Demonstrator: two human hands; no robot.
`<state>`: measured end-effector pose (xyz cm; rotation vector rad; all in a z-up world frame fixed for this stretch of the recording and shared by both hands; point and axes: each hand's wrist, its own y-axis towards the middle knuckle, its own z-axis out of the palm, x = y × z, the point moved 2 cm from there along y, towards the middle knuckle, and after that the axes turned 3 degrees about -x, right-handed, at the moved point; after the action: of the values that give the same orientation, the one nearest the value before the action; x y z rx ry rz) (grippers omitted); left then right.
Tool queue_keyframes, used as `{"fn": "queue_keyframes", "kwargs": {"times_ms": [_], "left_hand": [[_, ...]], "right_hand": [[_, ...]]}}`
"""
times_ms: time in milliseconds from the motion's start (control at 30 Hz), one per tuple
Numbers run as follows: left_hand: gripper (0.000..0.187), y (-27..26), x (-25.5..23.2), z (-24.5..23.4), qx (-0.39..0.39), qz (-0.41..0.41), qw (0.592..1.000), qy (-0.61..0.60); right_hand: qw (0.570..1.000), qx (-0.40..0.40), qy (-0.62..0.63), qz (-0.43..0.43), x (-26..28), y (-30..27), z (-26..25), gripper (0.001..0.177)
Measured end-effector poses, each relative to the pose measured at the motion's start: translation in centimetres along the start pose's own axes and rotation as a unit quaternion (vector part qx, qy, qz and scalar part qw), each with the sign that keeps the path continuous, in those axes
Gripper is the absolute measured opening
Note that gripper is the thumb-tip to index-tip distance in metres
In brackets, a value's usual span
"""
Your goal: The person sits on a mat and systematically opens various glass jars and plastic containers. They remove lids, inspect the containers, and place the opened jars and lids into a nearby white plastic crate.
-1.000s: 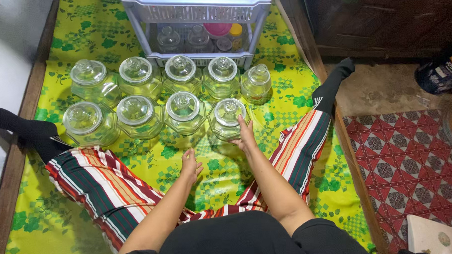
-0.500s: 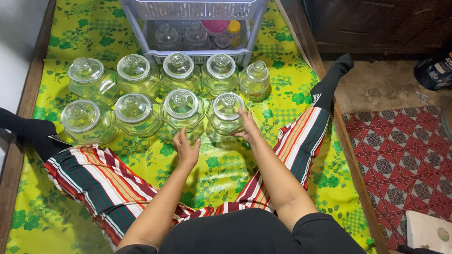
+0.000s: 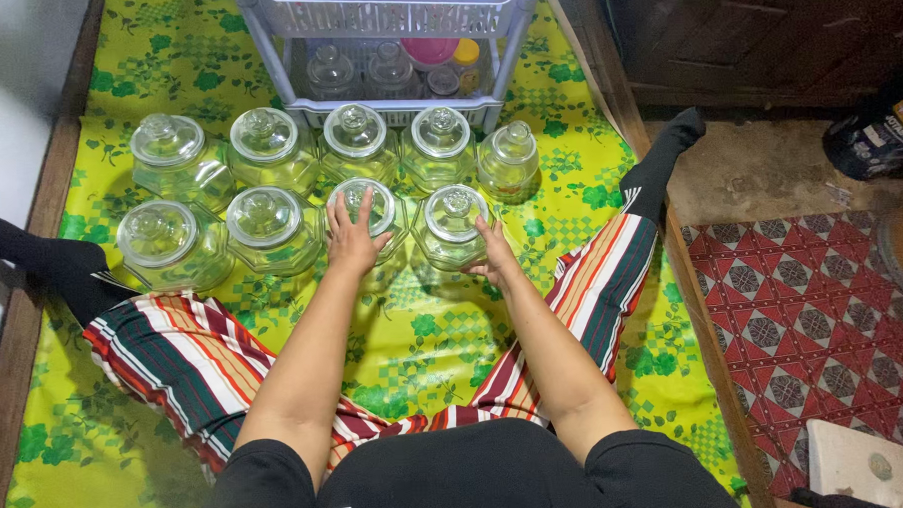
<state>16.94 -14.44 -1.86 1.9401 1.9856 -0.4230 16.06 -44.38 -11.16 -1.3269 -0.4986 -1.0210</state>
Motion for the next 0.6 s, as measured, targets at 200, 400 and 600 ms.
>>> {"fn": "queue_keyframes", "kwargs": {"times_ms": [200, 400, 600], "left_hand": [[0.112, 0.3, 0.6, 1.0, 0.011, -0.004, 1.0, 0.015], [0.11, 0.9, 1.1, 2.1, -0.017, 0.01, 0.999, 0.032], [0.106, 1.0, 1.5, 3.2, -0.034, 0.005, 0.999, 0.003]], "right_hand": [[1.0, -0.004, -0.009, -0.001, 0.2, -0.3, 0.2, 0.116], [1.0, -0.006, 0.002, -0.003, 0.5, -0.8, 0.4, 0.115], [1.0, -0.016, 0.013, -0.011, 0.7, -1.4, 0.6, 0.113]]}}
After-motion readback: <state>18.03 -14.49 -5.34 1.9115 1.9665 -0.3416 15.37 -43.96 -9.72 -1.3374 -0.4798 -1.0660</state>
